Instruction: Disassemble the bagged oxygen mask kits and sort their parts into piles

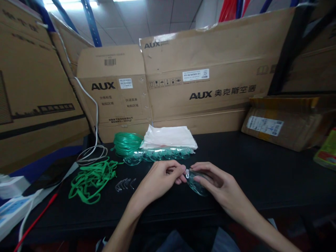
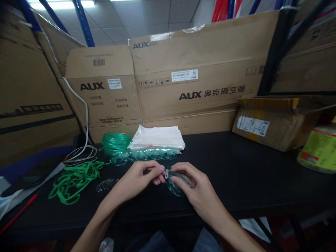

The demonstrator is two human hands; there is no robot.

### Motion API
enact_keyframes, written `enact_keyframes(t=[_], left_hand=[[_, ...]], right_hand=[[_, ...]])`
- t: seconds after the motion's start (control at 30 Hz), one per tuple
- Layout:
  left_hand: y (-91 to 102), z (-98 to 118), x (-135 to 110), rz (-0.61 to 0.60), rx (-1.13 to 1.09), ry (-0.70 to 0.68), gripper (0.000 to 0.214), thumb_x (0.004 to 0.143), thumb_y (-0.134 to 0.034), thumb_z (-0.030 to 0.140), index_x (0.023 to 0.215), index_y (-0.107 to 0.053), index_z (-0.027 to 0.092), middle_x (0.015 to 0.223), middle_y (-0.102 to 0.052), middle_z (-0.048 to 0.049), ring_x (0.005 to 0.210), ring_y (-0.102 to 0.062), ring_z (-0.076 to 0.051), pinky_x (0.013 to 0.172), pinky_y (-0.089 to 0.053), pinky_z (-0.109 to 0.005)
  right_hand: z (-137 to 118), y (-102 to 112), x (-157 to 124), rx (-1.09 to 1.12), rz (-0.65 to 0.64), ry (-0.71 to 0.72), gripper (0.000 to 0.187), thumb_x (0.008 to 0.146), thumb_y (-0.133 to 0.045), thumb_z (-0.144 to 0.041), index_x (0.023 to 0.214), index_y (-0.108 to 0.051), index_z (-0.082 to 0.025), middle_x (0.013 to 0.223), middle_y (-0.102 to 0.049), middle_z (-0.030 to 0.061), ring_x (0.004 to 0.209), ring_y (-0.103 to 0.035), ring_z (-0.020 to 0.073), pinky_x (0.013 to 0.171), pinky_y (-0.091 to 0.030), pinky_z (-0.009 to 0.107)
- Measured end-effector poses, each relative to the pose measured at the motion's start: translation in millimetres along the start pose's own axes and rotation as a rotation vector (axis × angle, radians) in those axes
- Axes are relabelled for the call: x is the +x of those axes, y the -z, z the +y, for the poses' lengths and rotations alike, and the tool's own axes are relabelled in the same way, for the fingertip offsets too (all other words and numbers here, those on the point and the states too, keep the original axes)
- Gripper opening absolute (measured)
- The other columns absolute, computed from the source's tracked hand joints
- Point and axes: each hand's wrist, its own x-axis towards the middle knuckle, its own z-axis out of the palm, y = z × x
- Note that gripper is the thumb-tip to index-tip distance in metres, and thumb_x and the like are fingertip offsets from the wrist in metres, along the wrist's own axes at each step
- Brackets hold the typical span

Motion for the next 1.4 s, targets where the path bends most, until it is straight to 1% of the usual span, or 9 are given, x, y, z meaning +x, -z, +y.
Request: enact_keyframes(t=[0.17,0.33,0.4,0.47,0.57,0.63,0.8,1.17,1.4], left_hand=[[0.8,-12,2,0.026,0.119,0.111,0.055,0.095,-0.048,0.064,0.080,-0.071,0.016,0.073,-0.074,-0.0032,0.059,-0.065,-0.015,0.063,-0.050,-0.025],[1.4,-9,2,-0.006,0.145,0.055,0.051,0.097,-0.048,0.057,0.079,-0.072,0.017,0.069,-0.070,-0.0012,0.066,-0.065,-0.016,0.067,-0.047,-0.024],[2.4,-5,2,0.042,0.152,0.012,0.045,0.098,-0.051,0.052,0.079,-0.072,0.017,0.071,-0.069,-0.0004,0.069,-0.064,-0.016,0.068,-0.045,-0.024],[3.8,-1,2,0.098,0.137,-0.019,0.040,0.098,-0.051,0.049,0.083,-0.072,0.017,0.072,-0.068,-0.0004,0.071,-0.064,-0.017,0.069,-0.045,-0.024],[6.3,1,3,0.157,0.093,-0.034,0.036,0.098,-0.053,0.047,0.093,-0.073,0.017,0.074,-0.069,-0.0009,0.074,-0.065,-0.018,0.072,-0.047,-0.025],[8.3,1,3,0.174,0.089,-0.040,0.034,0.098,-0.054,0.045,0.094,-0.073,0.017,0.077,-0.070,-0.0014,0.075,-0.066,-0.018,0.074,-0.048,-0.025],[12.9,0,2,0.138,0.088,-0.026,0.027,0.096,-0.058,0.040,0.094,-0.073,0.017,0.082,-0.071,-0.0016,0.079,-0.067,-0.017,0.076,-0.049,-0.025],[8.4,-4,3,0.093,0.163,-0.040,0.014,0.092,-0.064,0.032,0.095,-0.069,0.019,0.069,-0.064,0.0038,0.060,-0.059,-0.011,0.059,-0.046,-0.020],[8.6,-6,5,0.103,0.178,-0.055,0.014,0.092,-0.065,0.033,0.094,-0.070,0.020,0.070,-0.065,0.0044,0.061,-0.060,-0.010,0.059,-0.047,-0.019]], right_hand=[[0,-1,-5,-0.166,-0.016,0.105,0.015,0.093,-0.069,-0.033,0.104,-0.073,-0.025,0.112,-0.072,0.0072,0.109,-0.069,0.0236,0.096,-0.057,0.034],[-4,-3,-8,-0.282,-0.033,0.251,0.018,0.093,-0.068,-0.027,0.111,-0.072,-0.027,0.121,-0.070,0.0077,0.114,-0.067,0.0239,0.098,-0.055,0.035],[-4,-4,-5,-0.294,0.010,0.214,0.023,0.092,-0.069,-0.030,0.115,-0.071,-0.027,0.124,-0.069,0.0084,0.118,-0.065,0.0254,0.102,-0.053,0.038],[-5,-8,0,-0.268,0.041,0.096,0.028,0.092,-0.068,-0.036,0.118,-0.070,-0.025,0.125,-0.070,0.0091,0.117,-0.066,0.0267,0.103,-0.053,0.040],[-5,-16,11,-0.167,0.012,-0.074,0.035,0.092,-0.066,-0.043,0.118,-0.071,-0.021,0.121,-0.073,0.0102,0.111,-0.069,0.0276,0.099,-0.055,0.042],[-6,-21,18,-0.095,-0.010,-0.109,0.036,0.091,-0.066,-0.045,0.117,-0.072,-0.019,0.119,-0.075,0.0104,0.109,-0.070,0.0279,0.096,-0.056,0.042],[-8,-26,25,0.025,-0.072,-0.123,0.035,0.091,-0.065,-0.045,0.111,-0.075,-0.019,0.106,-0.078,0.0080,0.100,-0.072,0.0262,0.089,-0.057,0.039],[-3,-23,22,-0.062,-0.011,-0.062,0.014,0.090,-0.065,-0.029,0.097,-0.073,-0.019,0.093,-0.075,0.0025,0.089,-0.069,0.0205,0.080,-0.053,0.029],[-5,-24,22,-0.062,-0.023,-0.065,0.019,0.093,-0.063,-0.032,0.102,-0.075,-0.020,0.103,-0.077,0.0035,0.097,-0.071,0.0223,0.087,-0.052,0.030]])
